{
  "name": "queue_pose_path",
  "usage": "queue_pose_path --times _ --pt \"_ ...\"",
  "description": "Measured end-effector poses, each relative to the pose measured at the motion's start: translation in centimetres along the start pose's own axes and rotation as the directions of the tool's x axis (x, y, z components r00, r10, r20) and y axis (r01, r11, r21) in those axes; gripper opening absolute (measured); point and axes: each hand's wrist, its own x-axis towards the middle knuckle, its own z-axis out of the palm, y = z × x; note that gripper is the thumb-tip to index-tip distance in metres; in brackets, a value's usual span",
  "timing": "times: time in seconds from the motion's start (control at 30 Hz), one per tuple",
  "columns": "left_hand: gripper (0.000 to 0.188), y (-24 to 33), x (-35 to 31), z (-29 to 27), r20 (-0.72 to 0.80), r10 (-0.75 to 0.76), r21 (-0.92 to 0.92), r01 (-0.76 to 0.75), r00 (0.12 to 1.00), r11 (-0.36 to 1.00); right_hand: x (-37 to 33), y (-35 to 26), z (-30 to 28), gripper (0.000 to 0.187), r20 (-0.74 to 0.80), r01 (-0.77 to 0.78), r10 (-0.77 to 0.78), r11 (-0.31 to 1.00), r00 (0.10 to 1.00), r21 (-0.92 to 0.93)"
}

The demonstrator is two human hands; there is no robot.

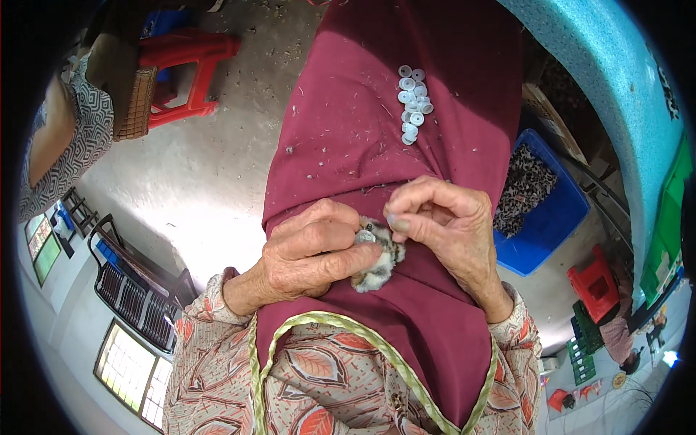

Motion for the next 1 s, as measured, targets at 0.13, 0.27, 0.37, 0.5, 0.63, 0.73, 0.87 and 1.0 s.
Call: queue_pose_path --times 0.13,0.27,0.37,0.5,0.63,0.73,0.87,1.0 --pt "0.032 -0.1 0.3 -0.1 0.01 0.004 0.019 -0.004 1.0 1.0 0.9 -0.6 1.3 0.013 0.013 0.111 -0.111 0.981 0.994 -0.156" --pt "0.031 -0.2 0.2 0.0 -0.021 -0.016 0.033 0.017 1.0 0.999 0.7 -0.6 1.3 0.015 0.096 0.199 -0.178 0.926 0.979 -0.32" --pt "0.03 -0.1 0.1 -0.1 -0.029 -0.043 0.042 0.044 0.999 0.998 0.1 -0.5 1.3 0.021 0.013 -0.023 0.023 1.0 1.0 0.016" --pt "0.029 -0.1 0.3 0.1 -0.05 -0.055 0.044 0.057 0.997 0.997 0.2 0.0 1.1 0.026 0.003 -0.031 0.031 1.0 1.0 0.003" --pt "0.027 -0.1 0.3 0.3 -0.058 -0.061 0.036 0.064 0.996 0.997 0.1 0.0 1.1 0.026 0.0 -0.016 0.016 1.0 1.0 -0.005" --pt "0.024 -0.2 0.4 0.3 -0.05 -0.072 0.024 0.073 0.996 0.997 0.0 0.3 1.2 0.026 -0.026 0.037 -0.038 0.999 0.999 -0.032" --pt "0.03 -0.2 0.5 -0.1 -0.029 -0.134 0.064 0.135 0.991 0.989 0.0 0.4 1.5 0.027 -0.046 0.135 -0.139 0.987 0.989 -0.086" --pt "0.037 0.7 0.8 0.1 -0.071 -0.369 0.097 0.375 0.927 0.922 0.3 0.9 2.0 0.026 -0.092 0.198 -0.203 0.978 0.975 -0.064"
